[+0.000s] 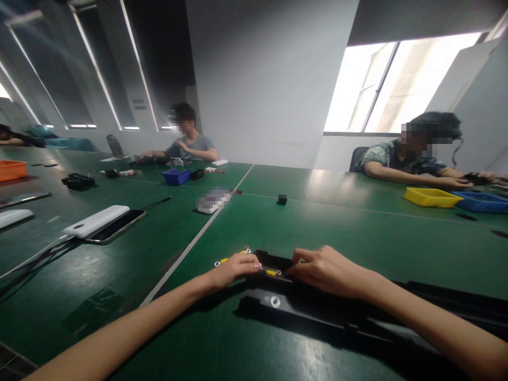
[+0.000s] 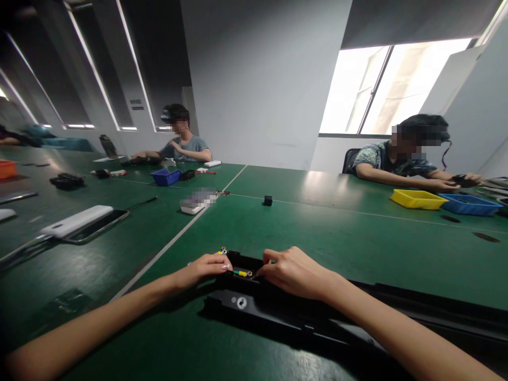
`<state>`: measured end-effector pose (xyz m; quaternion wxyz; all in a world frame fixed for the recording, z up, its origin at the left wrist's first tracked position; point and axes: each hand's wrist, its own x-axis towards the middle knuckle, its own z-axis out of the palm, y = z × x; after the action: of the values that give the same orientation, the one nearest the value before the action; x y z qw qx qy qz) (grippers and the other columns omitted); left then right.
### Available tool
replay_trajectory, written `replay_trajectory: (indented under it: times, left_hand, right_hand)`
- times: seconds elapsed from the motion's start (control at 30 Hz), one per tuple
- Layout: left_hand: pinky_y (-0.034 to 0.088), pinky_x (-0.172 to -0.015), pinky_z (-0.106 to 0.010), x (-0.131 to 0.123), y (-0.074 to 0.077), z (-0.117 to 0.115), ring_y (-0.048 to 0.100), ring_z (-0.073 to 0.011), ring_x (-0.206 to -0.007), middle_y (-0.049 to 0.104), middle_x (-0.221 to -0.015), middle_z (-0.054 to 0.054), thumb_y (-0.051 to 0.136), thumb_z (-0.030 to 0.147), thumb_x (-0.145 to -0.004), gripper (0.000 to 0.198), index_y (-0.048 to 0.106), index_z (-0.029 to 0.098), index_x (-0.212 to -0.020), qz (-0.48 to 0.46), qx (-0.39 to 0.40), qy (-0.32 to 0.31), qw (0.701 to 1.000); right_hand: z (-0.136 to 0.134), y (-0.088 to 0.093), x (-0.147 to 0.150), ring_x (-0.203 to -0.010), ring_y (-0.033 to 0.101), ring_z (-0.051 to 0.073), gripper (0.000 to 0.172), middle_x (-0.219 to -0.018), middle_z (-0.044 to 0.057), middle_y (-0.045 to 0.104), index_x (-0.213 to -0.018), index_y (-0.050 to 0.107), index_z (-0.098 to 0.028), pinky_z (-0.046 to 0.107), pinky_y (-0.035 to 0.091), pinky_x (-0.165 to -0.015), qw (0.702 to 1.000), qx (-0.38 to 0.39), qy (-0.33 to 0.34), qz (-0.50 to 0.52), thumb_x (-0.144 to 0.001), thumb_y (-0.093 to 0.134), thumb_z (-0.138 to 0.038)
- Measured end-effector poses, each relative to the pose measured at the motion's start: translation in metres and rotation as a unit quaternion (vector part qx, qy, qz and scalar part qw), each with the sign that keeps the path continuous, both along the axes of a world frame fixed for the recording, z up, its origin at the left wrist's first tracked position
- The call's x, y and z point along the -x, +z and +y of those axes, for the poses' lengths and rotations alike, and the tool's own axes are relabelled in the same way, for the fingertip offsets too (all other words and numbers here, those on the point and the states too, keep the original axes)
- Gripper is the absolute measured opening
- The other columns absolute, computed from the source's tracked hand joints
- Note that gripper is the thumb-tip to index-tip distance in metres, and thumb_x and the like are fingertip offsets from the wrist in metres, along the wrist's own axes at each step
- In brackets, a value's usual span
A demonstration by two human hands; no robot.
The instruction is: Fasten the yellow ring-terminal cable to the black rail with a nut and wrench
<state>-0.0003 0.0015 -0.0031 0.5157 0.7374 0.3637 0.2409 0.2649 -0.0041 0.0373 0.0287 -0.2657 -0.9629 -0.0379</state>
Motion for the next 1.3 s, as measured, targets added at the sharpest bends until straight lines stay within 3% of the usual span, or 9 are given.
replay_trajectory:
  times: [0.7,1.3]
  left_hand:
    - [0.037,-0.070,-0.026,-0.0027,-0.0029,-0.0038,0.047,-0.0181,-0.077,0.052,-0.075,-0.002,0.048,0.036,-0.085,0.026,0.057,0.014,-0.074,0.001,-0.030,0.022,0.999]
    - [0.036,-0.071,-0.025,0.0014,0.0020,-0.0053,0.046,-0.0176,-0.079,0.051,-0.080,-0.002,0.045,0.040,-0.088,0.029,0.056,0.015,-0.079,0.031,-0.050,-0.002,0.998]
  right_hand:
    - [-0.0020,0.0028,0.0014,-0.059,0.058,0.009,0.031,-0.094,0.006,0.062,-0.109,0.067,-0.021,0.023,0.040,-0.056,1.000,0.026,0.009,0.005,-0.098,0.039,-0.029]
    - [-0.0023,0.0028,0.0016,-0.054,0.055,0.008,0.029,-0.090,0.005,0.062,-0.107,0.066,-0.021,0.022,0.037,-0.052,1.000,0.016,0.013,0.010,-0.098,0.039,-0.027]
